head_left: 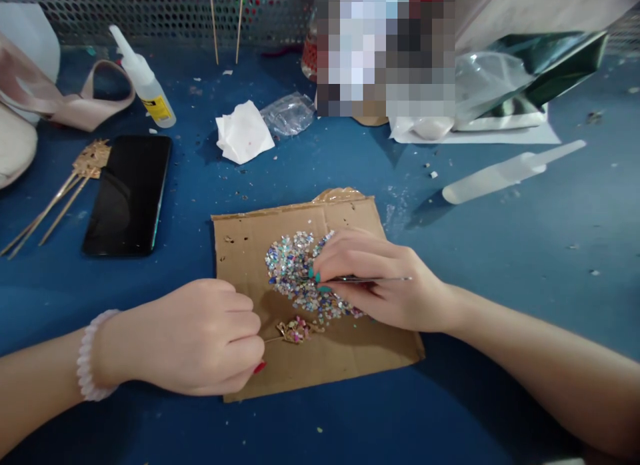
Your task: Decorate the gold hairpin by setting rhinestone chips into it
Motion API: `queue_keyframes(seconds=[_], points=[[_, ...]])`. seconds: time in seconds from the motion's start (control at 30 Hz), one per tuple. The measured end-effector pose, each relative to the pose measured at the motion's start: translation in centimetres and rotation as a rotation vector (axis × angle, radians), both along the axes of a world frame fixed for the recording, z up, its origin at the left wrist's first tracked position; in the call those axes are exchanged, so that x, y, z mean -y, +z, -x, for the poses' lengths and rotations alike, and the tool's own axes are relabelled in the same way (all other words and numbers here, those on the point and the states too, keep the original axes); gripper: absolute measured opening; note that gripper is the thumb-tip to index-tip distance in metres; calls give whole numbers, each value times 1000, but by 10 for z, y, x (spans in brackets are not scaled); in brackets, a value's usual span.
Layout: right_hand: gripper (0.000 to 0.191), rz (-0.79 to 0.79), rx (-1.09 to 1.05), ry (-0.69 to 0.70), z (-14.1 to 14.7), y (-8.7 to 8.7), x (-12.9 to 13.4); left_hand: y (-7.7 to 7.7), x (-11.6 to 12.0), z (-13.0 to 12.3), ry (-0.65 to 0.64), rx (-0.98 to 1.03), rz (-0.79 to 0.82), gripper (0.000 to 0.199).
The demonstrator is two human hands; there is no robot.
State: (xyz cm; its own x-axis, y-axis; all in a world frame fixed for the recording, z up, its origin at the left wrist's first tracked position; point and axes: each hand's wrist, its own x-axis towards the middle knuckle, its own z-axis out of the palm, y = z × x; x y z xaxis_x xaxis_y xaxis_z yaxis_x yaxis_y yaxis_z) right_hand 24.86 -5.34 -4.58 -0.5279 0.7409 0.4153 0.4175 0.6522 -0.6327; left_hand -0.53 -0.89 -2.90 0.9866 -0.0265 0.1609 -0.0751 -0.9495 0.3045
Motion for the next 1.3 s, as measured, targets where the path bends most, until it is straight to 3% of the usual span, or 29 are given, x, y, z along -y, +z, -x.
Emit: queue_keyframes(seconds=[0.9,1.3], points=[[9,16,-2,23,0,0,2,-7,2,3,-27,-9,-50,29],[11,-48,22,14,-1,0,2,-7,2,3,-36,7,-62,29]])
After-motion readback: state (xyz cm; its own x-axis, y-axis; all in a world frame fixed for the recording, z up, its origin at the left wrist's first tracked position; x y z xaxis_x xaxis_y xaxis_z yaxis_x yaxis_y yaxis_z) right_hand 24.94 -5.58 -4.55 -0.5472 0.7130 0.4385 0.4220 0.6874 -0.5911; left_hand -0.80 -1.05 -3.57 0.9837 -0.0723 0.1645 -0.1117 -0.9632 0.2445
